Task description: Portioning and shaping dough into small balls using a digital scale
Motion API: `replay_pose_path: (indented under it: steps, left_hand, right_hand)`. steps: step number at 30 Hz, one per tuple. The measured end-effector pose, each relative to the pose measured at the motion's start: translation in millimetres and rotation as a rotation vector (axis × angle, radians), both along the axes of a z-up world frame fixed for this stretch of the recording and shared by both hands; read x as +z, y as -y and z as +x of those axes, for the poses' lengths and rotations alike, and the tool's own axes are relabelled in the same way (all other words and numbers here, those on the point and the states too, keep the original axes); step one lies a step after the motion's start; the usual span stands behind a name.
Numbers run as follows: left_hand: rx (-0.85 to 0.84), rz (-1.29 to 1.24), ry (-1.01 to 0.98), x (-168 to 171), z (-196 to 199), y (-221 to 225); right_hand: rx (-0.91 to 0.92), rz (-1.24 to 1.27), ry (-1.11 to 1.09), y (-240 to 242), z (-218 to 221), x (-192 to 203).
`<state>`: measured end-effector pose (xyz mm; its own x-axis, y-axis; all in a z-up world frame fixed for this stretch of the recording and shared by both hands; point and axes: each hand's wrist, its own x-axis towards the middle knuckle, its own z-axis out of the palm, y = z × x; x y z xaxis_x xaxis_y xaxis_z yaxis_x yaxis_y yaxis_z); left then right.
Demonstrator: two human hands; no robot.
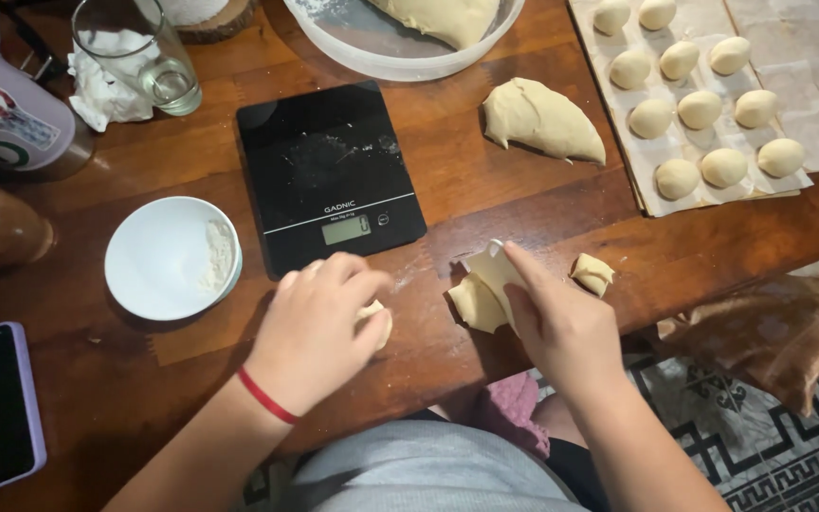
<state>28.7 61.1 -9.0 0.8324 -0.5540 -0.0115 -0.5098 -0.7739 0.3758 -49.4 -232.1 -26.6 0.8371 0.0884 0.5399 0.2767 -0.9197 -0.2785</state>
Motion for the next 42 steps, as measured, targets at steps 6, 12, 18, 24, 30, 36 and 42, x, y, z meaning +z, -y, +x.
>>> replay_pose_path:
  steps: [6, 12, 18, 24, 30, 36, 42]
  left_hand:
    - [-0.124, -0.186, 0.205, -6, -7, 70]
    - [-0.121, -0.128, 0.331, -66, -7, 109]
    - [-0.138, -0.171, 0.342, -46, -8, 96]
    - [-0.067, -0.25, 0.164, 3, 42, 63]
    - [0.259, -0.09, 0.338, -4, 151, 24]
    - [0.457, 0.072, 0.068, -10, 193, 9]
    - [0.431, 0.02, 0.228, 12, 177, -9]
  right_hand:
    - [-0.062, -0.101, 0.041, -3, 3, -37]
    - [-0.124, -0.094, 0.009, -6, -22, -37]
    - [-0.309, 0.177, -0.44, 3, -63, -32]
    - [-0.312, 0.123, -0.171, 24, -108, -45]
    - [-0.387, 0.252, -0.112, 28, -124, -50]
    - [-0.372, 0.2, -0.079, 29, -126, -52]
    - [-0.487, 0.151, -0.198, 35, -127, -54]
